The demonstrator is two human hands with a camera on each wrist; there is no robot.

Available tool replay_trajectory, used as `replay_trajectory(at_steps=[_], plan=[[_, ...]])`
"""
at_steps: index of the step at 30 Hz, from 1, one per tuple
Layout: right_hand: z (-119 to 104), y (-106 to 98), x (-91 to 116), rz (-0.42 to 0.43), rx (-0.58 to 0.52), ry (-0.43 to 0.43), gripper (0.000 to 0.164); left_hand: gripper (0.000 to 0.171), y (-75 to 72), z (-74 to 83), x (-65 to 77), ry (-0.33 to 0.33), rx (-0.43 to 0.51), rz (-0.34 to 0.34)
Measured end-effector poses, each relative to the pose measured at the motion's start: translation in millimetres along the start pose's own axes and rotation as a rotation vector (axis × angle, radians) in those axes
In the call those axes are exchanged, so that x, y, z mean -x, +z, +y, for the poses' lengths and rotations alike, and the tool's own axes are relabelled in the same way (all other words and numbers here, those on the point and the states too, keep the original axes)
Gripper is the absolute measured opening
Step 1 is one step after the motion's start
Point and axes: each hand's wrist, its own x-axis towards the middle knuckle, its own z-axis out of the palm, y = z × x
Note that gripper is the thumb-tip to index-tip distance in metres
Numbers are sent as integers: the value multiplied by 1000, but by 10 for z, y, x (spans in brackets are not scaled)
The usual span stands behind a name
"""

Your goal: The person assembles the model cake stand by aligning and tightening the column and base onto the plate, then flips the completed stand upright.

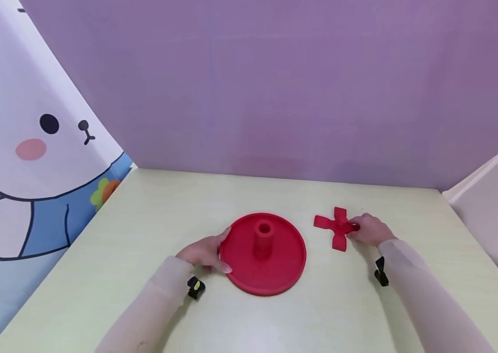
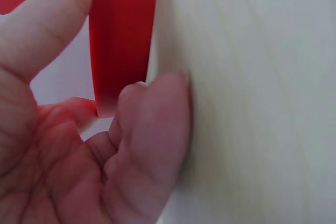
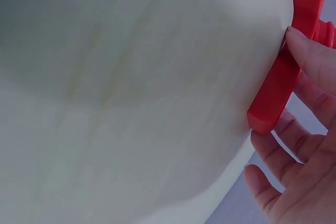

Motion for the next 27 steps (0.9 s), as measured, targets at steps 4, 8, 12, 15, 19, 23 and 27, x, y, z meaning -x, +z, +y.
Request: replay_trajectory(at_steps=[4, 8, 12, 15, 19, 23, 27], plan=[[-6, -11, 18, -11, -8, 12, 38, 110, -2, 3, -4, -3, -13, -3], [-16, -45, 31, -40, -37, 32, 37, 110, 4, 11, -4, -8, -27, -2], [-8, -87, 44, -91, -68, 54, 35, 110, 13, 29, -12, -3, -26, -11], [-9, -97, 52, -107, -84, 54, 32, 110, 13, 44, -10, -3, -25, -14], [-13, -64, 60, -90, -118, 33, 29, 111, 19, 34, 1, -19, -11, -14], [-45, -27, 98, -43, -175, 20, 25, 111, 37, 11, 9, -23, 17, -15], [-117, -12, 139, 27, -237, 8, 24, 112, 46, 3, 25, -19, 27, -11]])
